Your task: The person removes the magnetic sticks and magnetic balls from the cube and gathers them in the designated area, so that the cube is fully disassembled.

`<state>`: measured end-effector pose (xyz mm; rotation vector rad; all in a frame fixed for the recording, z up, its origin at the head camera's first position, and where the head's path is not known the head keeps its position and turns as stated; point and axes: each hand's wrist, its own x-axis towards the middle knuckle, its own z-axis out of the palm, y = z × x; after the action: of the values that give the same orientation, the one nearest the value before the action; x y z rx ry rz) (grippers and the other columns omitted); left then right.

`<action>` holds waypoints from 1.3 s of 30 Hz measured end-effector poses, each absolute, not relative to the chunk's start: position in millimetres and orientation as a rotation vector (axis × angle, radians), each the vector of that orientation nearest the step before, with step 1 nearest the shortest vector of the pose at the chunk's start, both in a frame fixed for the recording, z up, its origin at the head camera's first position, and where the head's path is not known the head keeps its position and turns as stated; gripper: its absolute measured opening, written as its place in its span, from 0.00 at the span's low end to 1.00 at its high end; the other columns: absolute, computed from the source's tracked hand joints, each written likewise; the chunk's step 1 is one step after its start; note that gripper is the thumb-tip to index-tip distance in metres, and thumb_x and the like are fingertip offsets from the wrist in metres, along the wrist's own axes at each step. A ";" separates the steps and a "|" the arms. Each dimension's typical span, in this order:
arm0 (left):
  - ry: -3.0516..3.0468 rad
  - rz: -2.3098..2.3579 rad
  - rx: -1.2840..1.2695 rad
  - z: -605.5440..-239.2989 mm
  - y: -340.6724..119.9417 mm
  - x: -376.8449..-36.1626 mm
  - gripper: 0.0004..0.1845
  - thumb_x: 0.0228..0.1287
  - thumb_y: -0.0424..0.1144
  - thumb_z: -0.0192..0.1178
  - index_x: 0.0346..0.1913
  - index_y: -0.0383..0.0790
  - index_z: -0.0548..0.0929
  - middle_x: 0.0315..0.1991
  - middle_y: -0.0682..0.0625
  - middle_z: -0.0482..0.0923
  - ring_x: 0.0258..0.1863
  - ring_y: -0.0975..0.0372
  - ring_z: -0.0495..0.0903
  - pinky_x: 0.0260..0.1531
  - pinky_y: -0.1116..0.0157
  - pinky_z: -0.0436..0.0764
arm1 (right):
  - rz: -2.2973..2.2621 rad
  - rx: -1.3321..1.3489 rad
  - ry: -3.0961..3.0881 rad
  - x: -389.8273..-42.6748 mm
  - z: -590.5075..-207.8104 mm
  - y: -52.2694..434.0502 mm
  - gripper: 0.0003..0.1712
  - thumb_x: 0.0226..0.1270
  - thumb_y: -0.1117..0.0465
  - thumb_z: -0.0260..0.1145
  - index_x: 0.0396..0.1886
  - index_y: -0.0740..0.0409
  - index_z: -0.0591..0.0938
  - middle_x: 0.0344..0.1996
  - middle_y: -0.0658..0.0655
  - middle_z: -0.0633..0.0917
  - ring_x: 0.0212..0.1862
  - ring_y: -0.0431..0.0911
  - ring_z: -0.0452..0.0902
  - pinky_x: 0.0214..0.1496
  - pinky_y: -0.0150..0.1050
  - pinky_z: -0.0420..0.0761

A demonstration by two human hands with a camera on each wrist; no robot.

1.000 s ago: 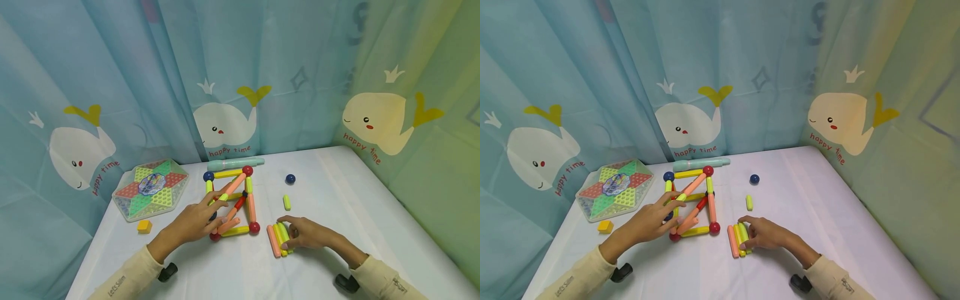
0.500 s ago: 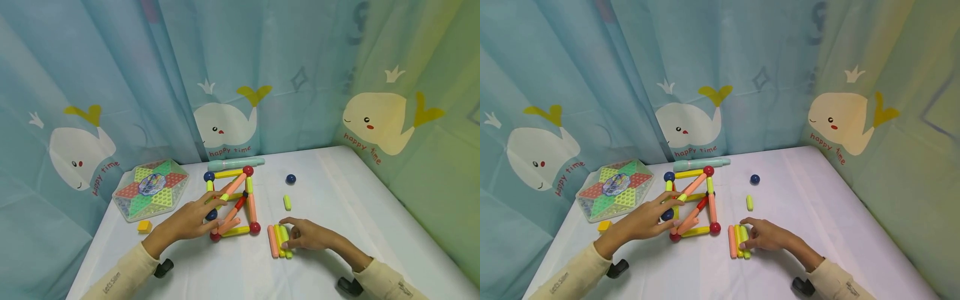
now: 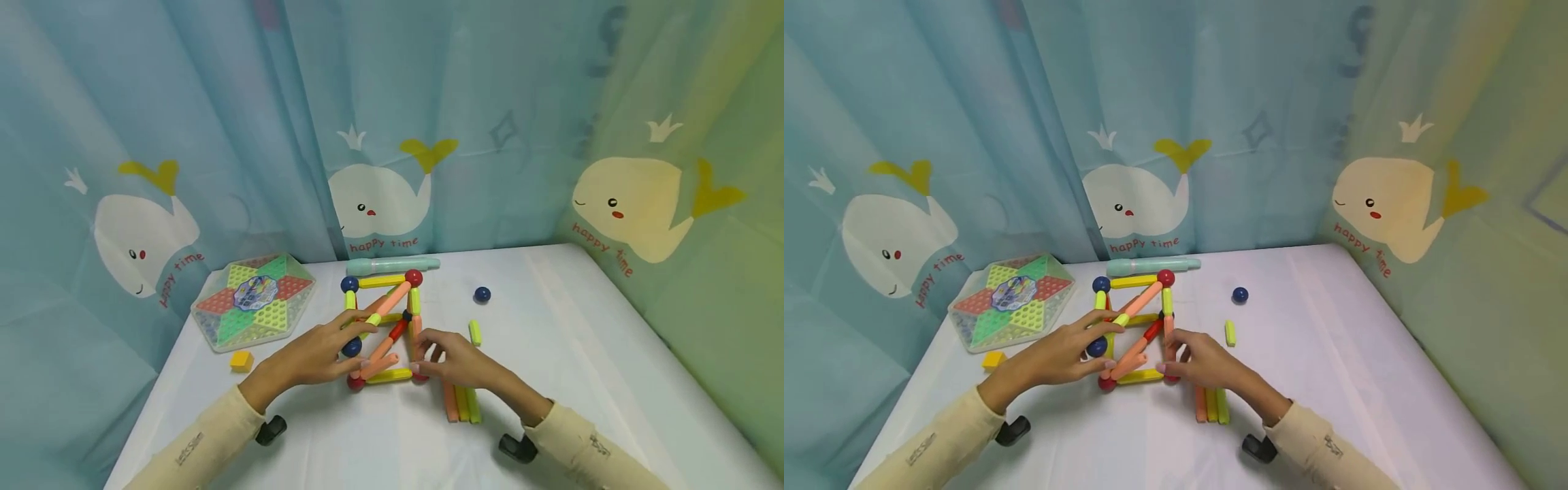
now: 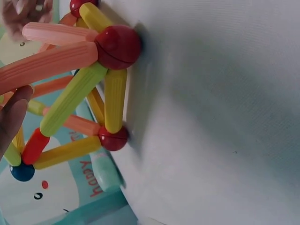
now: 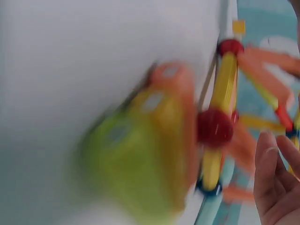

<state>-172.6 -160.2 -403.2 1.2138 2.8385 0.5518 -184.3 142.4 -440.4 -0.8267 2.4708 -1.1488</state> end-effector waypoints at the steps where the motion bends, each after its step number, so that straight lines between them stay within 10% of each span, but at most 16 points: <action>1: 2.832 0.555 1.216 -403.6 -160.4 -173.0 0.29 0.71 0.53 0.60 0.71 0.51 0.71 0.71 0.48 0.65 0.27 0.68 0.74 0.35 0.70 0.77 | -1.161 -0.842 2.461 -185.6 -440.9 132.2 0.26 0.65 0.49 0.72 0.55 0.60 0.80 0.38 0.50 0.83 0.39 0.46 0.79 0.39 0.32 0.79; 19: 2.840 0.600 1.282 -408.9 -156.4 -174.8 0.26 0.72 0.49 0.61 0.69 0.50 0.71 0.70 0.49 0.66 0.34 0.64 0.79 0.39 0.68 0.80 | -1.346 -0.898 2.102 -200.2 -474.8 77.1 0.19 0.64 0.60 0.74 0.55 0.55 0.86 0.46 0.54 0.88 0.39 0.39 0.78 0.41 0.32 0.79; 39: 2.852 0.615 1.337 -410.2 -156.6 -173.5 0.26 0.73 0.50 0.59 0.69 0.48 0.71 0.70 0.48 0.66 0.36 0.65 0.78 0.40 0.68 0.81 | -1.403 -0.985 2.110 -190.7 -478.1 70.8 0.09 0.70 0.64 0.67 0.47 0.61 0.83 0.31 0.59 0.86 0.23 0.37 0.74 0.27 0.28 0.76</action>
<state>-173.5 -156.6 -410.2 1.3366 2.8520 0.6151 -190.7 70.8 -478.1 -0.9851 2.1097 -1.4027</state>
